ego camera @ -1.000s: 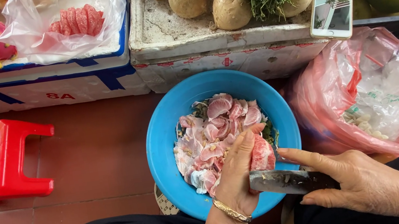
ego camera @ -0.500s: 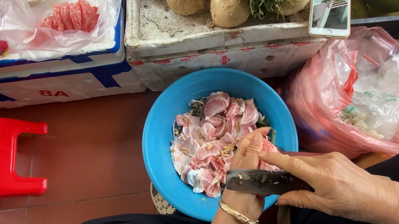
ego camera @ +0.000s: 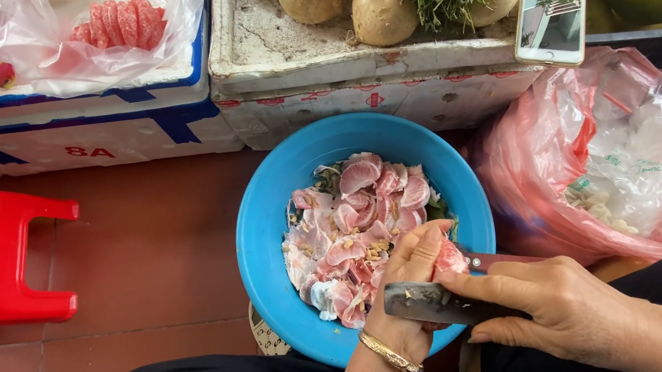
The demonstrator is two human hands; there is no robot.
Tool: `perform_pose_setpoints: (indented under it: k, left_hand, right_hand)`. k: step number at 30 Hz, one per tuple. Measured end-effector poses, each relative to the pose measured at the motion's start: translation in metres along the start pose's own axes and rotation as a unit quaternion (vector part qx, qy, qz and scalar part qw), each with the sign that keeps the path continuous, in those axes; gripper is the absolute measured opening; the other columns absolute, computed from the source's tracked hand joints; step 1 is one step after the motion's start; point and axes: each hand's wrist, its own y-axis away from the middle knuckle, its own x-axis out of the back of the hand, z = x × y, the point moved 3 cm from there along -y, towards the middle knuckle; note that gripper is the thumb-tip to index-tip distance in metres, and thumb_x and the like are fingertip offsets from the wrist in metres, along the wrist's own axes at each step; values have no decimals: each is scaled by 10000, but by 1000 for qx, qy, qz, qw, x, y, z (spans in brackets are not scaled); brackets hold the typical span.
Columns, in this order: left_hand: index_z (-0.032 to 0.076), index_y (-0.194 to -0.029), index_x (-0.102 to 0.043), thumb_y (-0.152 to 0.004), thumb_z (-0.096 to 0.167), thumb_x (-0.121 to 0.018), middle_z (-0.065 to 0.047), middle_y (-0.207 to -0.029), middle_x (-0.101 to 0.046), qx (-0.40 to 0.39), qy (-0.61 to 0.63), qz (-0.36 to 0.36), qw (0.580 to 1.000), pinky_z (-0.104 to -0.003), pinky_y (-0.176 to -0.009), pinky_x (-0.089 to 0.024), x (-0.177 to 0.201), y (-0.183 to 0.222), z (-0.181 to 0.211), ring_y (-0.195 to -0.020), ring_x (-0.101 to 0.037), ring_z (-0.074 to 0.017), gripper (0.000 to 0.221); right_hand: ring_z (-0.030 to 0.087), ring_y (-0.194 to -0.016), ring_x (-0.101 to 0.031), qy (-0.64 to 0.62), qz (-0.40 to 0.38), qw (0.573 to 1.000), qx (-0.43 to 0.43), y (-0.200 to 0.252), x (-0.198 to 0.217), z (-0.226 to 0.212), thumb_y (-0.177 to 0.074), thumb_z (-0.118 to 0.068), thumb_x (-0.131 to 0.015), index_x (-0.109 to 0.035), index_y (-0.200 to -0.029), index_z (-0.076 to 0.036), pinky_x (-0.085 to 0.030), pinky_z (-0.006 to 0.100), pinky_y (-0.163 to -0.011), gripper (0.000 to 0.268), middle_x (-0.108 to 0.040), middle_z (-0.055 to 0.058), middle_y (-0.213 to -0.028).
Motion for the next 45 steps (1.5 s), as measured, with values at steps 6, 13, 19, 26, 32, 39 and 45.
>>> perform_pose_setpoints:
  k: [6, 13, 19, 26, 32, 39, 45]
  left_hand:
    - [126, -1302, -661, -980, 333, -608, 10, -759, -559, -13, -91, -11, 996, -222, -554, -386, -13, 14, 20, -632, -481, -73, 386]
    - [84, -1371, -628, -956, 339, -656, 38, -787, -548, -66, -27, -79, 994, -185, -644, -427, -9, 7, 14, -674, -484, -38, 488]
    - [82, -1493, -569, -1007, 319, -573, 56, -727, -543, -107, 39, -75, 991, -171, -588, -402, -11, 14, 28, -620, -463, -27, 541]
    - [101, -1481, -547, -983, 481, -475, 26, -573, -504, -153, 46, -20, 987, -225, -418, -322, -9, 19, 38, -436, -417, -71, 631]
    - [110, -1477, -563, -924, 506, -534, 16, -564, -498, -158, 49, -9, 986, -232, -406, -348, -15, 28, 46, -418, -433, -82, 680]
    - [104, -1427, -583, -915, 452, -518, -46, -1296, -628, -182, 31, 39, 982, -261, -623, -428, -8, 23, 34, -694, -505, -106, 623]
    - [99, -1420, -602, -848, 445, -628, 7, -690, -522, -198, 5, 32, 980, -258, -494, -338, -11, 26, 34, -525, -420, -74, 669]
  right_hand:
    - [155, -1281, -708, -224, 11, 962, -157, 18, -8, 22, -784, -341, -848, -744, -1321, -118, -495, 321, -1097, 591, -800, 67, -1343]
    - [204, -436, -407, -565, 264, 766, -154, 27, 28, 35, -866, -177, -755, -746, -1235, -95, -308, 238, -325, 378, -514, 154, -640]
    - [160, -352, -442, -501, 166, 808, -262, 56, -7, 37, -799, -253, -790, -562, -1374, -6, -296, 234, -264, 666, -553, 150, -623]
    - [109, -584, -536, -352, 23, 880, -318, 51, -46, 18, -812, -337, -843, -258, -1660, -364, -451, 245, -547, 1031, -641, 48, -743]
    - [63, -621, -719, -283, 34, 893, -348, 38, -46, 7, -780, -410, -830, -246, -1633, -409, -568, 201, -640, 1034, -857, 6, -715]
    - [99, -546, -431, -227, 63, 906, -352, 17, -58, 3, -832, -416, -818, -287, -1650, -399, -402, 236, -529, 974, -517, -19, -675]
    - [112, -573, -460, -252, 91, 898, -350, 3, -51, -7, -819, -476, -777, -321, -1635, -373, -404, 255, -587, 940, -528, -13, -669]
